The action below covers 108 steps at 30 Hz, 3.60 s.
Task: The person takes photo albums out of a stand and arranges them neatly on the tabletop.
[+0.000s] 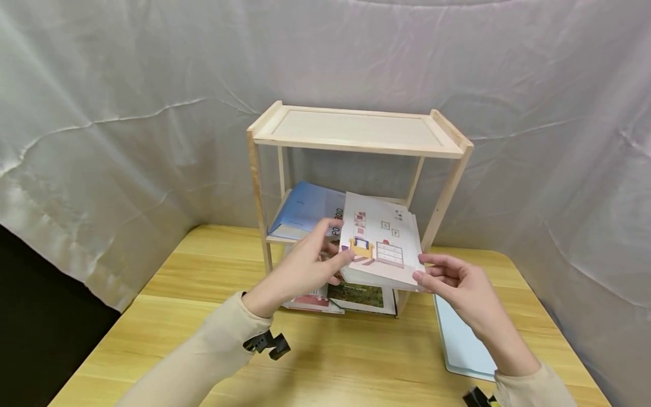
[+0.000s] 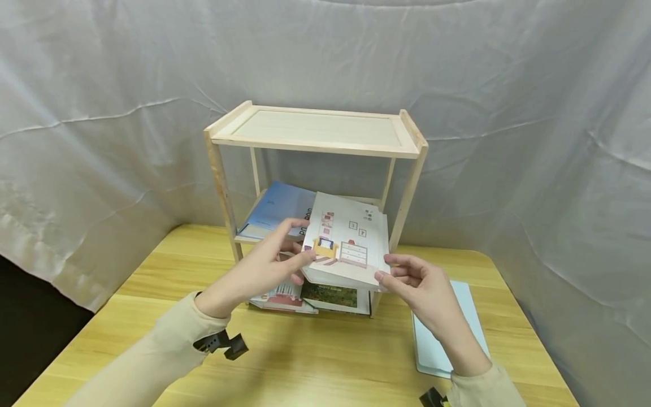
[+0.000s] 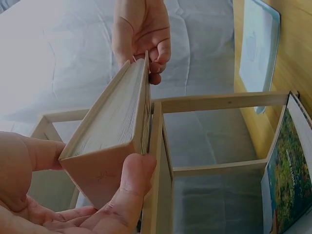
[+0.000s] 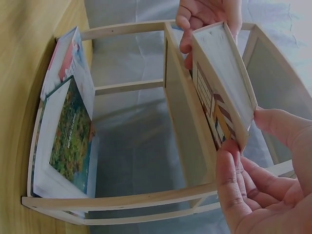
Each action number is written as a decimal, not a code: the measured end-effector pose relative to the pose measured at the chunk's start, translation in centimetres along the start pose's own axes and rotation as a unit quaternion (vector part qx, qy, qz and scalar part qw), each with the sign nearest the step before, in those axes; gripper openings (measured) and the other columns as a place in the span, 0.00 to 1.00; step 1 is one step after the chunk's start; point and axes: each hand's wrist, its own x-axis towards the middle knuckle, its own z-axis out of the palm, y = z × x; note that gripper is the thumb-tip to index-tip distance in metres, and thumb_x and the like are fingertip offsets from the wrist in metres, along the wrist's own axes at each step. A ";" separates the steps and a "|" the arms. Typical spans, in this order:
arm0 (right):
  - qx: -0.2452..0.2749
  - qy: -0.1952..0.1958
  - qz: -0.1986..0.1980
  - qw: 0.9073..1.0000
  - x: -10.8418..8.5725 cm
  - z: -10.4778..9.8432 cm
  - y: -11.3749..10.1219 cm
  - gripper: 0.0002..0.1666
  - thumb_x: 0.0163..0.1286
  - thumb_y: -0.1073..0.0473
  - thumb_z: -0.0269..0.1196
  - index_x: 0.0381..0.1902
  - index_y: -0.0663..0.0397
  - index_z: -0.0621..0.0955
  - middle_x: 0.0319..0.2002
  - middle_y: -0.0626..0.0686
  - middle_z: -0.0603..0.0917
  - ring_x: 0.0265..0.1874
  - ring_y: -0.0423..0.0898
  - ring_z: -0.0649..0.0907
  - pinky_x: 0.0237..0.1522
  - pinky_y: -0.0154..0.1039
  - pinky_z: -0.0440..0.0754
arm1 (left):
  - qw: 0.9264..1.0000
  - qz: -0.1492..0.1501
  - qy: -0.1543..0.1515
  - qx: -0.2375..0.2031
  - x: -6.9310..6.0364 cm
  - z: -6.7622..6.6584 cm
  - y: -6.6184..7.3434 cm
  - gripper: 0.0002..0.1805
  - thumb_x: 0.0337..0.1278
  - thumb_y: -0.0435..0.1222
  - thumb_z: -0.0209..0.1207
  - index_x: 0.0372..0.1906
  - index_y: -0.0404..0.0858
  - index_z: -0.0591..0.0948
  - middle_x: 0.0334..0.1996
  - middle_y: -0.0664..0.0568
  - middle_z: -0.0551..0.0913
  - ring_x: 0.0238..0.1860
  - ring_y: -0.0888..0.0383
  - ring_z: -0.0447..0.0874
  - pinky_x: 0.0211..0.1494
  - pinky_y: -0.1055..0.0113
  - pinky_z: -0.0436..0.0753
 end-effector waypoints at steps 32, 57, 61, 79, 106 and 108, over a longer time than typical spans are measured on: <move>0.023 -0.050 -0.055 0.997 -0.3 0.8 2.0 0.40 0.70 0.64 0.75 0.74 0.60 0.70 0.52 0.64 0.83 0.38 0.40 0.89 0.40 0.32 0.88 | 0.998 0.040 0.029 0.046 -0.9 0.7 -1.3 0.49 0.62 0.32 0.75 0.81 0.53 0.60 0.61 0.42 0.83 0.41 0.58 0.92 0.39 0.65 0.91; 0.015 -0.037 -0.068 0.997 -1.2 1.7 2.1 0.59 0.63 0.66 0.79 0.85 0.45 0.60 0.54 0.64 0.81 0.41 0.40 0.86 0.38 0.33 0.89 | 0.999 0.032 -0.004 -0.032 -1.6 0.8 -3.4 0.60 0.58 0.25 0.75 0.85 0.64 0.53 0.62 0.38 0.82 0.45 0.51 0.89 0.32 0.57 0.92; 0.009 -0.036 -0.072 0.997 -1.3 1.9 2.3 0.59 0.63 0.66 0.79 0.85 0.44 0.62 0.55 0.64 0.81 0.42 0.39 0.86 0.40 0.33 0.90 | 0.999 0.031 -0.016 -0.037 -1.8 0.8 -3.8 0.61 0.62 0.26 0.72 0.86 0.66 0.48 0.62 0.38 0.82 0.45 0.51 0.88 0.37 0.59 0.92; 0.002 -0.030 -0.085 0.996 -1.6 2.3 2.6 0.54 0.68 0.66 0.76 0.85 0.43 0.62 0.50 0.63 0.84 0.39 0.40 0.87 0.37 0.34 0.90 | 0.996 0.036 -0.033 -0.076 -2.2 1.3 -5.2 0.62 0.61 0.27 0.73 0.86 0.69 0.48 0.59 0.37 0.84 0.44 0.52 0.89 0.43 0.59 0.92; 0.012 -0.046 -0.116 0.992 -3.1 2.0 3.2 0.55 0.64 0.69 0.77 0.84 0.47 0.65 0.52 0.62 0.82 0.43 0.39 0.88 0.38 0.32 0.88 | 0.996 0.029 -0.028 -0.080 -4.7 2.5 -6.0 0.63 0.59 0.27 0.75 0.85 0.70 0.49 0.57 0.38 0.84 0.45 0.54 0.90 0.46 0.66 0.90; 0.013 -0.053 -0.117 0.992 -3.3 1.9 3.3 0.55 0.64 0.69 0.78 0.84 0.48 0.65 0.53 0.63 0.81 0.43 0.40 0.88 0.38 0.32 0.88 | 0.995 0.026 -0.030 -0.088 -4.8 2.6 -6.1 0.64 0.58 0.26 0.75 0.85 0.70 0.49 0.57 0.39 0.84 0.45 0.53 0.90 0.46 0.66 0.90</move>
